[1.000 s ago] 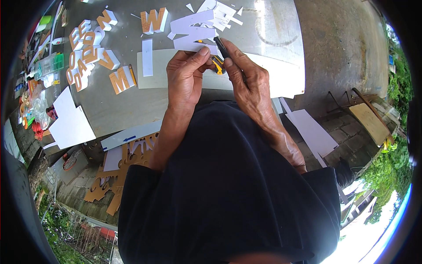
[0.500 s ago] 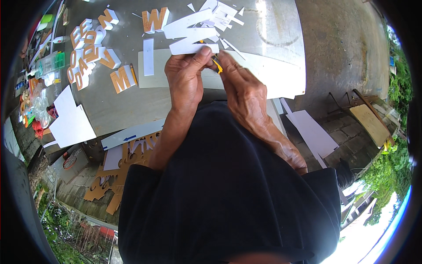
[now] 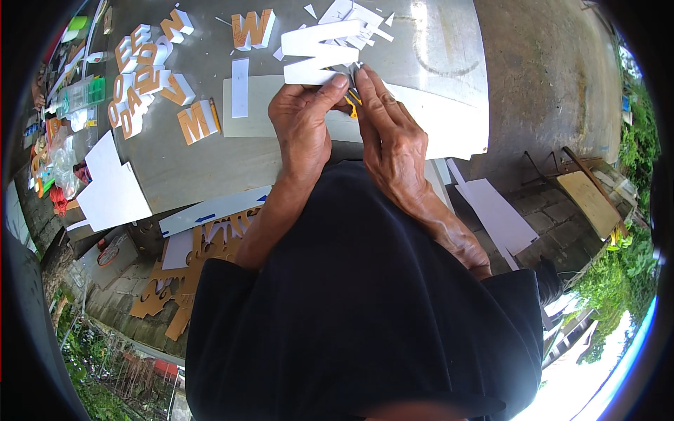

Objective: The recorder is smoothing and refining the edges of large cutout foam letters using a sanding block or scraper tool at a workbench.

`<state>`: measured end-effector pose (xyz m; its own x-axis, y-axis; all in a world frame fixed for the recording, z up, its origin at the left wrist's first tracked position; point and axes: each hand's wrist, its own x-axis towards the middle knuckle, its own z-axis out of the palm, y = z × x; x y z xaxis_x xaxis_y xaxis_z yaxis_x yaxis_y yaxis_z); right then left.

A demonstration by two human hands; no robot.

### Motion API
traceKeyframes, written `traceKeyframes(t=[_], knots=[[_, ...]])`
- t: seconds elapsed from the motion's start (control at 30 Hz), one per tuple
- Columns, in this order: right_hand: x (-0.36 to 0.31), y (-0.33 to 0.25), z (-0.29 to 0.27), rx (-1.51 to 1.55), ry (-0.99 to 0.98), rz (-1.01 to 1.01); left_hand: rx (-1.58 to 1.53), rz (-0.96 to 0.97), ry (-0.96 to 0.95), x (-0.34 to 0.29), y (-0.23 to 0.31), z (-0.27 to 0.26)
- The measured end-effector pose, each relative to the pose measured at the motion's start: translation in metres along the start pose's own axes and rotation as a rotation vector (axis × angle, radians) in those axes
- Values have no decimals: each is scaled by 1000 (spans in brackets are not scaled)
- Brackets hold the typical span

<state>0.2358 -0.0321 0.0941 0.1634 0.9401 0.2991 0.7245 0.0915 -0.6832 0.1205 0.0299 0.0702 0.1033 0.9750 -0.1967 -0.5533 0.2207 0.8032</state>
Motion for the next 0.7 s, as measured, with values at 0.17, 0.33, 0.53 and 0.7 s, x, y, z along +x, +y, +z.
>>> traceKeyframes(t=[0.17, 0.33, 0.53, 0.7], knots=[[-17, 2, -12, -94, -233, 43, -26, -53, 32, 7, 3, -10], [3, 9, -11, 96, -22, 74, -24, -74, 13, 9, 5, -10], [3, -1, 2, 170, -14, 22, -84, -90, -10, 9, 5, -8], [1, 10, -16, 343, -136, 320, -48, -6, -71, 10, 0, -15]])
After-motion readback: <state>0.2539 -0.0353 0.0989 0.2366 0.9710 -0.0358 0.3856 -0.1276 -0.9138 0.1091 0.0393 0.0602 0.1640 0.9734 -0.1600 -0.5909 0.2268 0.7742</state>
